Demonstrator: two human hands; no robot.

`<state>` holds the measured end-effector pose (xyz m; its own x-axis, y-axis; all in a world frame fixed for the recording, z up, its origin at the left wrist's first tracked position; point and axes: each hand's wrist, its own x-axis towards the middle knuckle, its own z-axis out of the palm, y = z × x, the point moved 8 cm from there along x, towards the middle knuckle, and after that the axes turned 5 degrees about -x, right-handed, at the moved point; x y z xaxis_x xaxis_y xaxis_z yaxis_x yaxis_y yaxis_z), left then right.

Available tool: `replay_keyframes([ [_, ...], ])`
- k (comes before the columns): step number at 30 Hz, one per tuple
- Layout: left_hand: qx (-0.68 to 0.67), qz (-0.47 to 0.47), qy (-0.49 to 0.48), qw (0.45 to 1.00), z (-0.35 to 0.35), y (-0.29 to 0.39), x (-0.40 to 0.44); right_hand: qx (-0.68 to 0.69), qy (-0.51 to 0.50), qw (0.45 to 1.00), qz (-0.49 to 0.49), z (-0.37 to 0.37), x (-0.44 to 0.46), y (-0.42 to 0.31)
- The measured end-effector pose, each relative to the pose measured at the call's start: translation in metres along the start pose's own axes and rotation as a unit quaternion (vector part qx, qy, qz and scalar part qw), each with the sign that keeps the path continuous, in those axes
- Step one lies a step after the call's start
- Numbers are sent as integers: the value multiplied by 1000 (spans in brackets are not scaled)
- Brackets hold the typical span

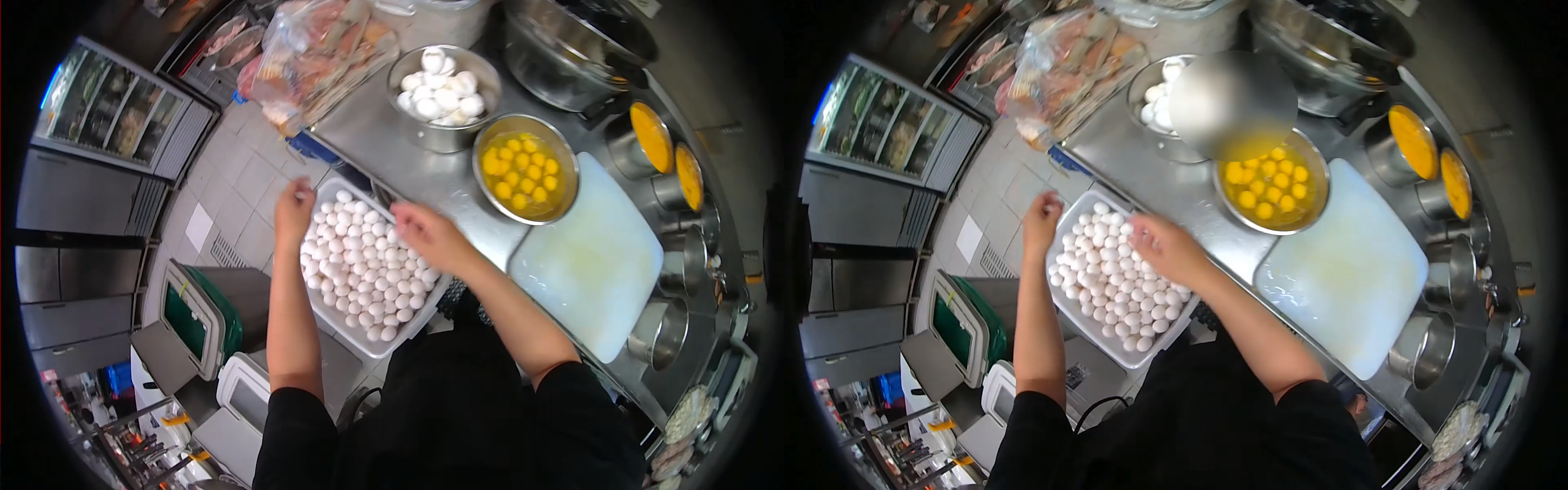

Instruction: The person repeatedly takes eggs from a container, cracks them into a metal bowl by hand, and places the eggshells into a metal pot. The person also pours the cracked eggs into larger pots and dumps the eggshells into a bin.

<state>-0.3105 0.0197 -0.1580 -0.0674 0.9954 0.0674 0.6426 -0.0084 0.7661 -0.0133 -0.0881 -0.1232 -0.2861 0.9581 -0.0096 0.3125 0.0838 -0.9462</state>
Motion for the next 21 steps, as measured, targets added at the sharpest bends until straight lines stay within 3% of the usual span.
replay_keyframes([
  [2, 63, -100, -81, 990, 31, -91, -33, -76, -91, 990, 79, 79, 5, 66],
  [3, 87, -103, -106, 985, 48, -122, -51, -73, -100, 989, 82, 113, 12, 99],
  [5, 123, -64, -145, 980, 81, -164, -81, -229, -96, 965, 79, 171, 31, 163],
  [6, 134, -23, -160, 978, 96, -178, -93, -228, -104, 964, 83, 197, 41, 185],
  [8, 169, -22, -197, 966, 120, -202, -102, -331, -100, 937, -50, 243, 68, 201],
  [10, 326, 2, -228, 917, 135, -220, -107, -352, -137, 925, -44, 276, 87, 215],
  [12, 325, 28, -201, 924, 142, -217, -99, -430, -145, 891, 18, 288, 99, 229],
  [14, 347, 16, -239, 907, 144, -210, -93, -426, -126, 896, 12, 293, 94, 240],
  [16, 332, 51, -210, 918, 139, -211, -86, -316, -12, 949, 5, 261, 80, 223],
  [17, 286, 46, -204, 935, 133, -207, -85, -322, -7, 947, 1, 252, 71, 214],
  [19, 190, 41, -194, 962, 122, -196, -87, -193, -24, 966, 167, 230, 36, 212],
  [20, 184, 52, -191, 963, 121, -208, -91, -178, 7, 976, 124, 234, 13, 238],
  [21, -13, -54, -182, 982, 123, -246, -97, -151, -39, 967, 201, 221, -14, 230],
])
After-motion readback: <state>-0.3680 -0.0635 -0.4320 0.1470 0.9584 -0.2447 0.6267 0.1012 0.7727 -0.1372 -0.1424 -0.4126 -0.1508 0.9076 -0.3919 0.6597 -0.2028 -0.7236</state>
